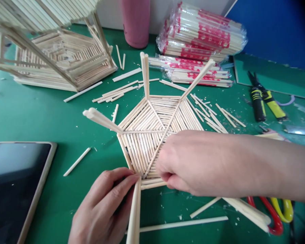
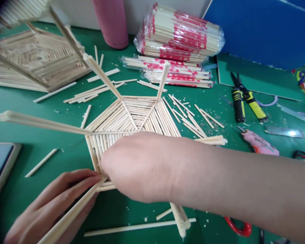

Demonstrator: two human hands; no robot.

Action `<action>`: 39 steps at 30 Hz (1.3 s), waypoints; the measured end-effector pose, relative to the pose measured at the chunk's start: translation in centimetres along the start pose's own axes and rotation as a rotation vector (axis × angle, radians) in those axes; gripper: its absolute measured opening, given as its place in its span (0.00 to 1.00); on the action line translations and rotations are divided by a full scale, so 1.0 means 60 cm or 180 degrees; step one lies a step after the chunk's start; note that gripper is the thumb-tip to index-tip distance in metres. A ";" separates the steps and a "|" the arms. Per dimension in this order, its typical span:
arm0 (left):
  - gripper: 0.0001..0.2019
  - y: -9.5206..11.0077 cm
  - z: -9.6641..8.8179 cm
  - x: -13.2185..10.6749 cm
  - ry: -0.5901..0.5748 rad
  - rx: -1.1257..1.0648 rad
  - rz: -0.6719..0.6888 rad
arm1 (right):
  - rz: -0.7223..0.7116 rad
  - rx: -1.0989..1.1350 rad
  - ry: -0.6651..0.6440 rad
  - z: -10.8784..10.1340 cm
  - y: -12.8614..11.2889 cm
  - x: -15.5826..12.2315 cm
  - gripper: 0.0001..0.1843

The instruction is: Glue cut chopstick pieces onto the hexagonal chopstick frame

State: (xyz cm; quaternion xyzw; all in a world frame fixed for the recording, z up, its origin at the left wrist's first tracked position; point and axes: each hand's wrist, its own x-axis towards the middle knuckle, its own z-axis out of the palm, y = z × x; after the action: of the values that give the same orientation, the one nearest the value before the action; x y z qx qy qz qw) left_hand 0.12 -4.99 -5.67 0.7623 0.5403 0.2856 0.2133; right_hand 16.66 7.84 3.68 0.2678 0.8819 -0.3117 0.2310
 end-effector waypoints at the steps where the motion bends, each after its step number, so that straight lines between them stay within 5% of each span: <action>1: 0.10 0.001 0.000 0.001 -0.0001 -0.0003 -0.0004 | -0.0109 0.0004 0.0023 -0.001 0.001 0.000 0.10; 31: 0.09 0.003 0.002 0.011 0.0121 0.0084 0.0123 | -0.0278 -0.0026 0.0043 0.006 0.006 0.001 0.08; 39: 0.12 0.010 -0.006 0.010 0.0008 -0.0046 -0.0050 | 0.0191 0.0107 -0.0234 0.006 0.003 0.001 0.08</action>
State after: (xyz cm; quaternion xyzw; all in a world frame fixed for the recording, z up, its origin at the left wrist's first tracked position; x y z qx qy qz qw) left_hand 0.47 -4.63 -4.91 0.7561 0.5445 0.2887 0.2203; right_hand 16.80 7.74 3.28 0.2863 0.8590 -0.3291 0.2680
